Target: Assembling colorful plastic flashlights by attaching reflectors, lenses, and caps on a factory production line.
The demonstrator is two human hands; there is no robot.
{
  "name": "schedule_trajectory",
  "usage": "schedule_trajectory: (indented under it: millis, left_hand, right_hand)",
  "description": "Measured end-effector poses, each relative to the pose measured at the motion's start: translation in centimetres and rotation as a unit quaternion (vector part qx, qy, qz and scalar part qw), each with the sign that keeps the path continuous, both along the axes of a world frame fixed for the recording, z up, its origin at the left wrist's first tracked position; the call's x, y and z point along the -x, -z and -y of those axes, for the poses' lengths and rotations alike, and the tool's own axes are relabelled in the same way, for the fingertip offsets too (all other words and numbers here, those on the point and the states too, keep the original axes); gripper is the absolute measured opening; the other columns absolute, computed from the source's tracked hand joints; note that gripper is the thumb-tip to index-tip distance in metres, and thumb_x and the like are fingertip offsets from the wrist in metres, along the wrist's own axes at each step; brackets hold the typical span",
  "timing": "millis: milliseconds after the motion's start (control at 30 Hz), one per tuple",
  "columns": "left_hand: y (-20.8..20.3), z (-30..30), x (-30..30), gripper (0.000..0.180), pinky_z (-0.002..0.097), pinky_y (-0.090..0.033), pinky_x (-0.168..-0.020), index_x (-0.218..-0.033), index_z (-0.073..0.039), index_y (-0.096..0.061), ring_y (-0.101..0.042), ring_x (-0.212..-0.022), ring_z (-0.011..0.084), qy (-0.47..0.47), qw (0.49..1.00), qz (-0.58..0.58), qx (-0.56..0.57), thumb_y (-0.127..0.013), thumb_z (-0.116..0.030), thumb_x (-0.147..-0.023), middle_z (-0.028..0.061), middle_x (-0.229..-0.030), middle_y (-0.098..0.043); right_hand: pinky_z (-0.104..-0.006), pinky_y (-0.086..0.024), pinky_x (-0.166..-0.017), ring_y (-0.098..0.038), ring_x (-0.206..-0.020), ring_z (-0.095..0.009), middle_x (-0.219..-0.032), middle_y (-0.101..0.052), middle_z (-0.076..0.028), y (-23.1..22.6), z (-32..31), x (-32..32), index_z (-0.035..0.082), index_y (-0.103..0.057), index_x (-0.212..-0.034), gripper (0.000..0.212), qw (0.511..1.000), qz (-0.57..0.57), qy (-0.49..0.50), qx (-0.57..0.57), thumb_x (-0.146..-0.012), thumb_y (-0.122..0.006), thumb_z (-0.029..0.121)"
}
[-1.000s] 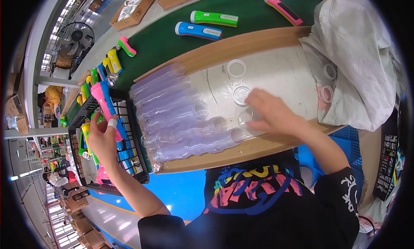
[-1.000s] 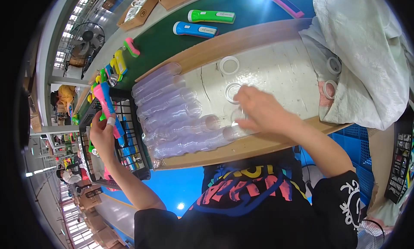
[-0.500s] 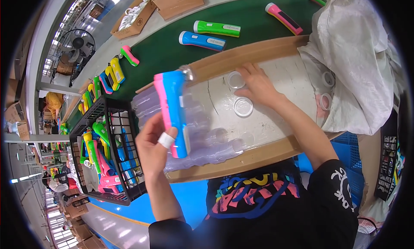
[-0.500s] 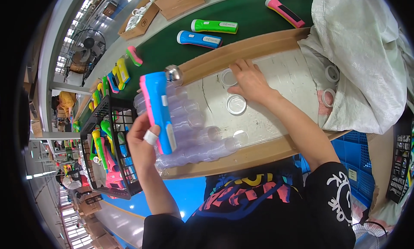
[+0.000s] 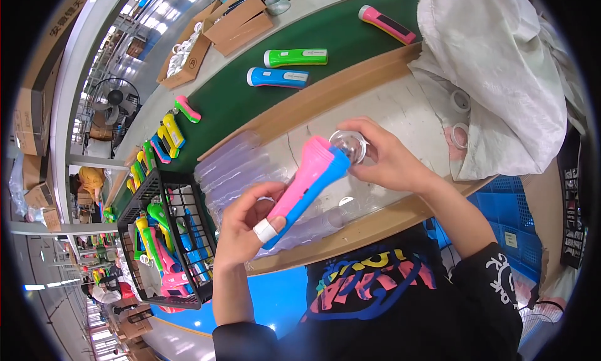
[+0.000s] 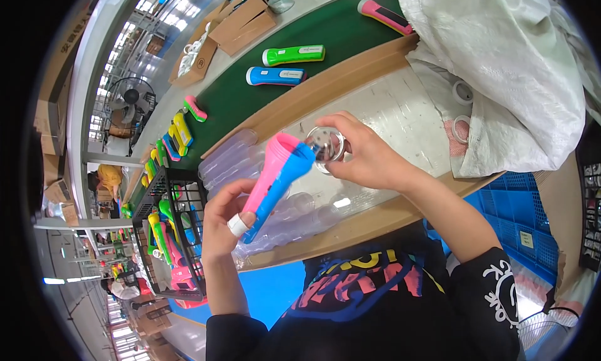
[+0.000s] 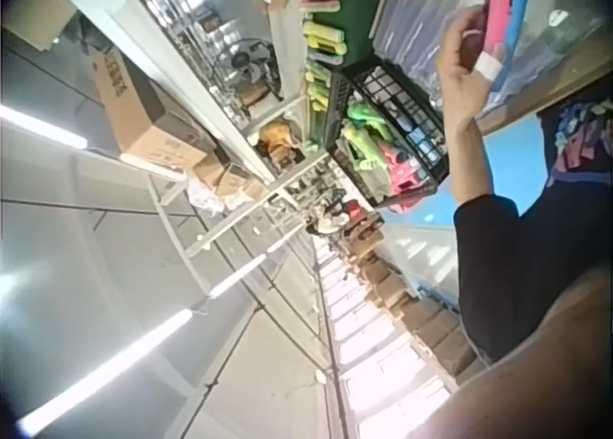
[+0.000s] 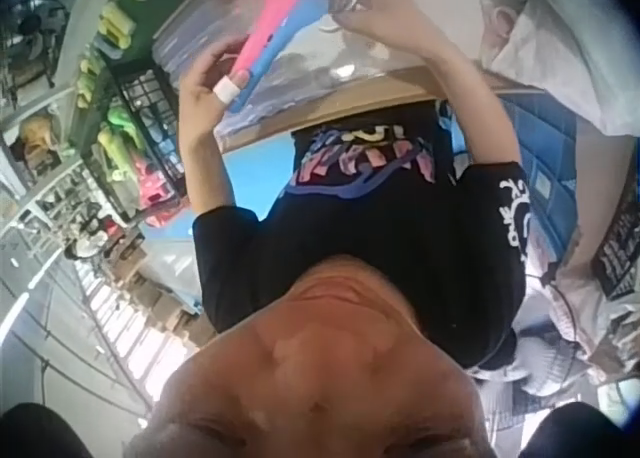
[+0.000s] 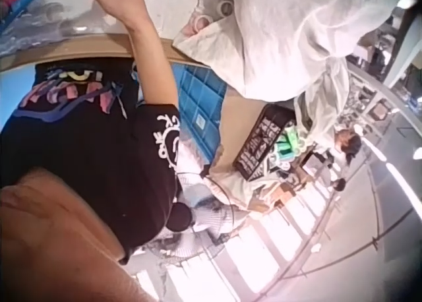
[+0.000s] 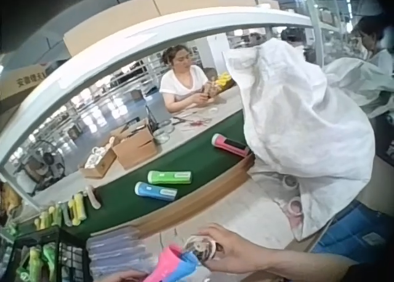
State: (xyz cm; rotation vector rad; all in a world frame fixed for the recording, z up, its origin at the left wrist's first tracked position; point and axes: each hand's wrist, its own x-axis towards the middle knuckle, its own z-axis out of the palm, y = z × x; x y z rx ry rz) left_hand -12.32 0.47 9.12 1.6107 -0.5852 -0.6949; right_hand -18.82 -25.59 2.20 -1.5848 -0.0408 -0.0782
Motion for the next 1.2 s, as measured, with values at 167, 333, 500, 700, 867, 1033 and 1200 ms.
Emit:
schedule_trajectory:
  millis: [167,333,500,700,867,1033,1200]
  left_hand:
    - [-0.9,0.2,0.6,0.042,0.0262,-0.047,-0.075,-0.115,0.0,-0.056,-0.058,-0.083,0.0135,-0.002,0.994,0.08,-0.079,-0.069,-0.001,-0.075,0.0063,-0.097,-0.056]
    - [-4.3,1.0,0.9,0.038,0.0293,-0.049,-0.067,-0.106,-0.003,-0.063,-0.06,-0.077,0.0231,0.012,0.902,0.355,-0.245,-0.073,-0.006,-0.069,0.0117,-0.098,-0.054]
    - [-6.5,2.6,1.6,0.043,0.033,-0.05,-0.059,-0.102,-0.008,-0.064,-0.059,-0.076,0.025,0.091,0.774,0.567,-0.266,-0.077,-0.01,-0.061,0.0095,-0.091,-0.053]
    - [-6.7,3.6,1.2,0.042,0.0317,-0.05,-0.059,-0.104,-0.01,-0.063,-0.059,-0.076,0.0229,0.173,0.75,0.603,-0.209,-0.075,-0.011,-0.063,0.008,-0.093,-0.054]
    - [-2.5,3.3,0.8,0.048,0.0335,-0.05,-0.069,-0.107,-0.002,-0.062,-0.062,-0.079,0.0273,0.167,0.898,0.402,-0.056,-0.079,-0.011,-0.063,0.016,-0.102,-0.064]
    - [-2.0,2.6,1.5,0.049,0.0339,-0.049,-0.072,-0.108,-0.002,-0.065,-0.063,-0.08,0.0274,0.217,0.941,0.259,0.031,-0.079,-0.009,-0.062,0.0172,-0.1,-0.065]
    - [0.6,5.7,1.6,0.053,0.0311,-0.048,-0.061,-0.111,-0.011,-0.06,-0.053,-0.074,0.0222,0.152,0.658,0.71,-0.202,-0.068,-0.011,-0.058,0.0103,-0.103,-0.057]
  right_hand:
    - [-0.029,-0.036,-0.1,-0.045,-0.117,-0.018,-0.121,-0.04,-0.007,-0.7,0.1,1.5,0.0,-0.042,-0.125,0.061,0.999,0.027,-0.005,-0.031,-0.068,-0.059,-0.013]
    - [-0.0314,-0.039,-0.098,-0.047,-0.117,-0.021,-0.122,-0.045,-0.01,-1.0,0.8,2.4,0.003,-0.047,-0.12,0.054,0.998,0.055,-0.021,0.011,-0.069,-0.061,-0.009]
    - [-0.0341,-0.042,-0.092,-0.051,-0.112,-0.027,-0.116,-0.051,-0.014,-2.4,1.3,2.8,0.003,-0.048,-0.119,0.054,0.966,0.12,-0.012,0.228,-0.069,-0.067,-0.002]
    - [-0.0336,-0.043,-0.089,-0.053,-0.107,-0.027,-0.12,-0.051,-0.015,-3.9,1.5,4.0,0.002,-0.042,-0.129,0.068,0.965,0.161,-0.026,0.207,-0.068,-0.073,0.007]
    - [-0.041,-0.037,-0.095,-0.046,-0.11,-0.034,-0.121,-0.047,-0.017,-2.2,0.3,4.1,0.001,-0.042,-0.125,0.06,0.947,0.297,-0.01,0.124,-0.075,-0.07,0.019]
    - [-0.045,-0.041,-0.088,-0.052,-0.103,-0.037,-0.112,-0.053,-0.019,-3.6,-2.1,5.7,0.002,-0.048,-0.115,0.056,0.909,0.394,0.013,0.138,-0.083,-0.056,0.047]
    - [-0.0327,-0.048,-0.082,-0.058,-0.095,-0.018,-0.104,-0.058,-0.01,0.5,-1.6,0.9,0.002,-0.051,-0.115,0.04,0.908,-0.198,0.085,-0.359,-0.095,-0.042,0.035]
